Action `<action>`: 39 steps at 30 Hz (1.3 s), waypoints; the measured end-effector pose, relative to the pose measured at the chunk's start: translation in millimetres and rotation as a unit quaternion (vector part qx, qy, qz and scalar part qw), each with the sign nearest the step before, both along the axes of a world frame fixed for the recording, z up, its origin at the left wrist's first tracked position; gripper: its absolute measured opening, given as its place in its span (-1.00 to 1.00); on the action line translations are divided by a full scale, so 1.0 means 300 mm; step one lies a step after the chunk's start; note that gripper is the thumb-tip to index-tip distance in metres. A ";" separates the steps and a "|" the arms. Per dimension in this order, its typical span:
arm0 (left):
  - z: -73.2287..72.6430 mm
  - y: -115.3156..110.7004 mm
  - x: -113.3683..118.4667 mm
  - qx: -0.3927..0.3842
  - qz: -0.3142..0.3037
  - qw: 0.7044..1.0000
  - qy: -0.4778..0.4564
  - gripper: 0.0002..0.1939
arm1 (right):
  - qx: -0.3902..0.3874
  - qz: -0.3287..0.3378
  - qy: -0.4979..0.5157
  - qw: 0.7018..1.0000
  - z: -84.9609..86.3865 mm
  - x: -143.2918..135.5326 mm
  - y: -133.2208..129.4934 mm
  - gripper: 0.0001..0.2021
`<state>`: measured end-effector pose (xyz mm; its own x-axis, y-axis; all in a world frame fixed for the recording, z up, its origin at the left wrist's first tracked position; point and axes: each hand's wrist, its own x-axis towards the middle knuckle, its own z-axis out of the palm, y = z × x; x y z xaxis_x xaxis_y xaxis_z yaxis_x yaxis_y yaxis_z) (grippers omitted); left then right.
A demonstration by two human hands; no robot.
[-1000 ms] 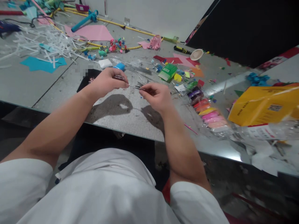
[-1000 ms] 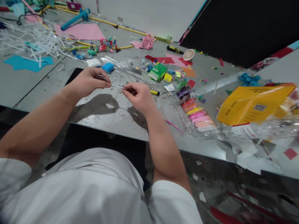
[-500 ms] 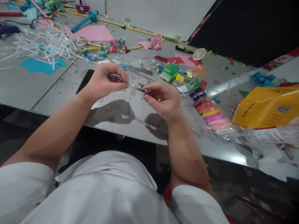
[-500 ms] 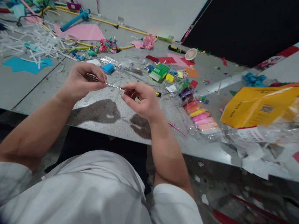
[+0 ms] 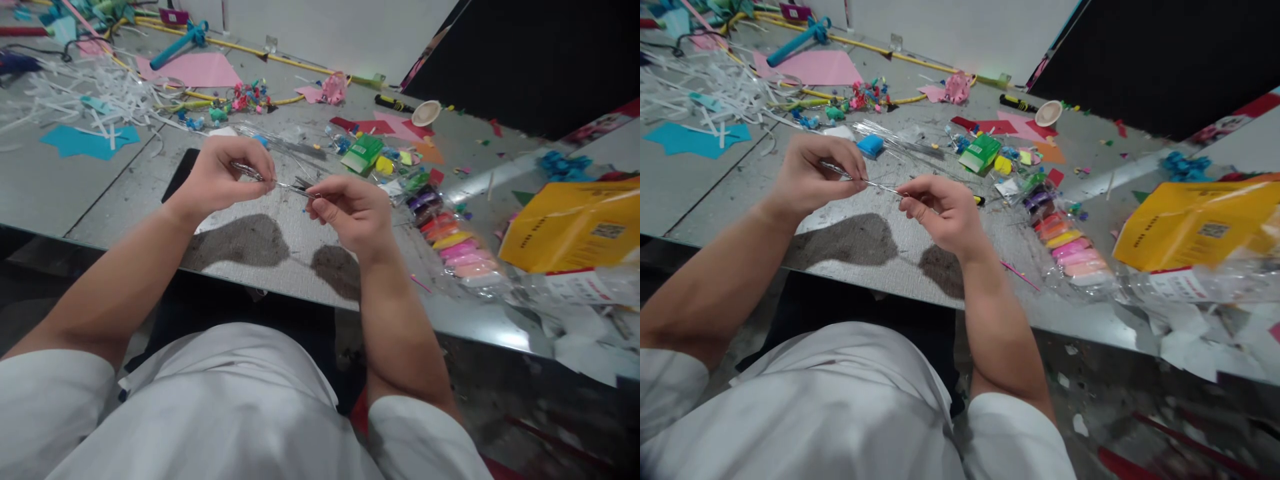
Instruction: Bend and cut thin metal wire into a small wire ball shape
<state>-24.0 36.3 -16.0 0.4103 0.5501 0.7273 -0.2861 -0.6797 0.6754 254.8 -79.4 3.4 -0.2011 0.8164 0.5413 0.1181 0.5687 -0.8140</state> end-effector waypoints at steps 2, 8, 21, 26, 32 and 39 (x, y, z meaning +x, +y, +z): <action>0.003 -0.004 -0.004 -0.005 0.008 1.000 0.003 -0.49 | -0.012 0.008 0.004 1.000 0.003 0.000 -0.001 -0.48; 0.008 -0.011 -0.006 0.013 0.007 1.000 0.002 -0.59 | -0.057 0.023 0.023 0.998 0.012 -0.009 -0.011 -0.46; 0.058 -0.084 0.018 -0.021 0.032 0.997 0.067 -0.62 | -0.105 0.077 0.046 0.990 0.015 -0.017 -0.006 -0.44; 0.054 -0.074 0.018 0.013 0.035 0.998 0.045 -0.64 | -0.106 0.060 0.028 0.992 0.015 -0.024 -0.010 -0.44; 0.068 -0.087 0.016 0.018 0.076 0.995 0.058 -0.75 | -0.042 -0.032 0.033 0.998 -0.001 -0.046 -0.019 -0.60; 0.070 -0.124 0.025 0.041 0.091 0.994 0.052 -0.78 | -0.032 -0.066 0.013 0.997 0.020 -0.068 -0.048 -0.72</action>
<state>-16.5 -0.8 5.0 0.3845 0.5634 0.7312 -0.0850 -0.7672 0.6358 234.5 -94.0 9.3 -0.0758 0.8680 0.4907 0.1678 0.4962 -0.8518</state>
